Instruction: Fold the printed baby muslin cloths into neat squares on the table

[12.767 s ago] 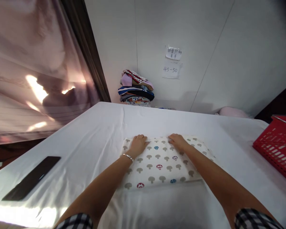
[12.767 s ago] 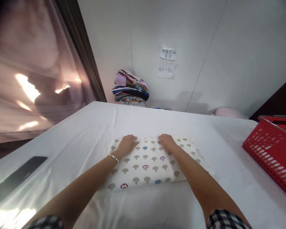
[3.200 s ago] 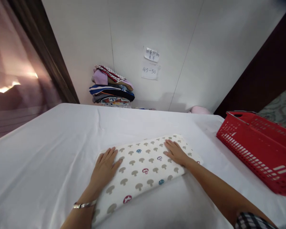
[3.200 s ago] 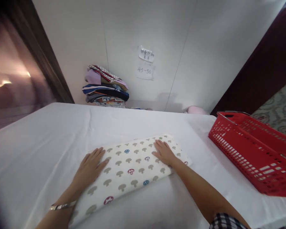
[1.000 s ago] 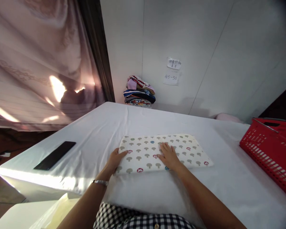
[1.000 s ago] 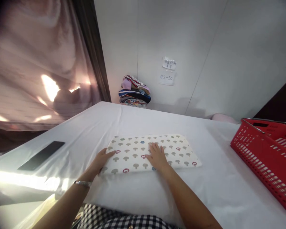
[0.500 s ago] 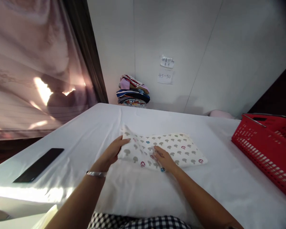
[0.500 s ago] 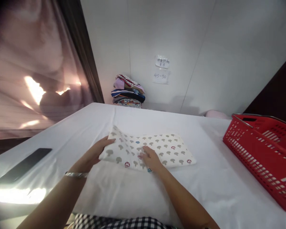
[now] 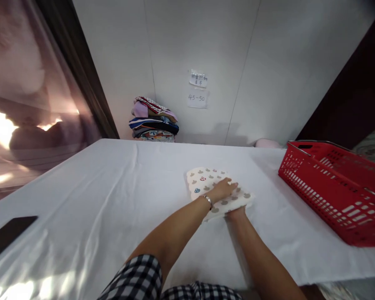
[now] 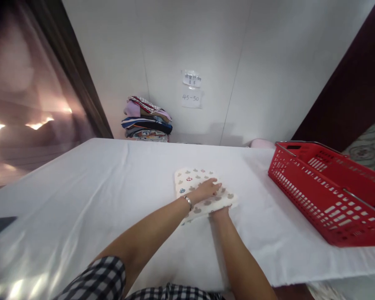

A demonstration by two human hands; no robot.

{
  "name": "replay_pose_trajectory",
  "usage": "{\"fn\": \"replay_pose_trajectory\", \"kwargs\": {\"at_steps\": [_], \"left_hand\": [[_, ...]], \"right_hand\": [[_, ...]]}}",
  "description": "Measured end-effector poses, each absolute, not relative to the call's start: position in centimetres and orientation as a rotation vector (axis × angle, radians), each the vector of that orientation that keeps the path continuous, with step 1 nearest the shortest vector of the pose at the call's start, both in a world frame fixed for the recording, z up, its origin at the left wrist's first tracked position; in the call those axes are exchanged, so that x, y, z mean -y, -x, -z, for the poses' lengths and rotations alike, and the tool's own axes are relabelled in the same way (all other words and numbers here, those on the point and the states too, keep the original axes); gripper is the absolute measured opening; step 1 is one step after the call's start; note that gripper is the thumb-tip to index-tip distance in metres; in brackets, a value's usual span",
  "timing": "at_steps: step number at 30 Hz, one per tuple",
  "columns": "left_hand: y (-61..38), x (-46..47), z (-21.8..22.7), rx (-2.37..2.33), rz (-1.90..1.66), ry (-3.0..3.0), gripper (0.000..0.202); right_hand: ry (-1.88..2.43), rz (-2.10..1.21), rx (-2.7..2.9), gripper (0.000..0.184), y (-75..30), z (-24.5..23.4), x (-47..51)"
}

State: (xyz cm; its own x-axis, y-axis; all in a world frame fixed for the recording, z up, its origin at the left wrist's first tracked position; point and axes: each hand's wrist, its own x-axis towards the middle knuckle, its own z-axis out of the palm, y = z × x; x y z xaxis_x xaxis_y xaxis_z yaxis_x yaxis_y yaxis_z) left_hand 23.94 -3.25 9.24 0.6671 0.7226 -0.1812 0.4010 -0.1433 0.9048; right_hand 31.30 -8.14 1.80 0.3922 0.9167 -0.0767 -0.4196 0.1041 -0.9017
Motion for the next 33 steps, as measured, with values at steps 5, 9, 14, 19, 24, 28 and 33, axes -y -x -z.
{"fn": "replay_pose_trajectory", "kwargs": {"at_steps": [5, 9, 14, 19, 24, 28, 33], "left_hand": [[-20.9, 5.1, -6.6, -0.716, -0.566, -2.257, 0.035], [-18.5, 6.0, -5.9, -0.861, -0.604, -2.498, 0.046], [-18.9, 6.6, -3.5, -0.826, -0.491, -2.72, 0.062], [-20.0, 6.5, -1.6, -0.778, -0.382, -2.821, 0.067], [-19.6, 6.8, -1.8, -0.763, -0.39, -2.845, 0.066], [-18.7, 7.4, -1.6, -0.722, -0.422, -2.876, 0.065], [-17.6, 7.7, -0.4, -0.724, -0.408, -2.96, 0.053]], "right_hand": [[1.223, -0.943, 0.779, 0.078, -32.4, 0.6, 9.1], [1.331, -0.899, 1.03, 0.086, -32.2, 0.4, 8.7], [1.136, -1.094, 0.915, 0.083, -33.4, 0.0, 9.3], [1.137, -1.152, 0.758, 0.095, -36.7, -0.6, 10.5], [1.387, -1.036, 0.669, 0.08, -40.1, -1.7, 12.1], [1.51, -1.016, 0.771, 0.085, -41.3, -2.2, 12.7], [1.896, -0.712, 1.111, 0.082, -42.0, -2.2, 10.8]]}}
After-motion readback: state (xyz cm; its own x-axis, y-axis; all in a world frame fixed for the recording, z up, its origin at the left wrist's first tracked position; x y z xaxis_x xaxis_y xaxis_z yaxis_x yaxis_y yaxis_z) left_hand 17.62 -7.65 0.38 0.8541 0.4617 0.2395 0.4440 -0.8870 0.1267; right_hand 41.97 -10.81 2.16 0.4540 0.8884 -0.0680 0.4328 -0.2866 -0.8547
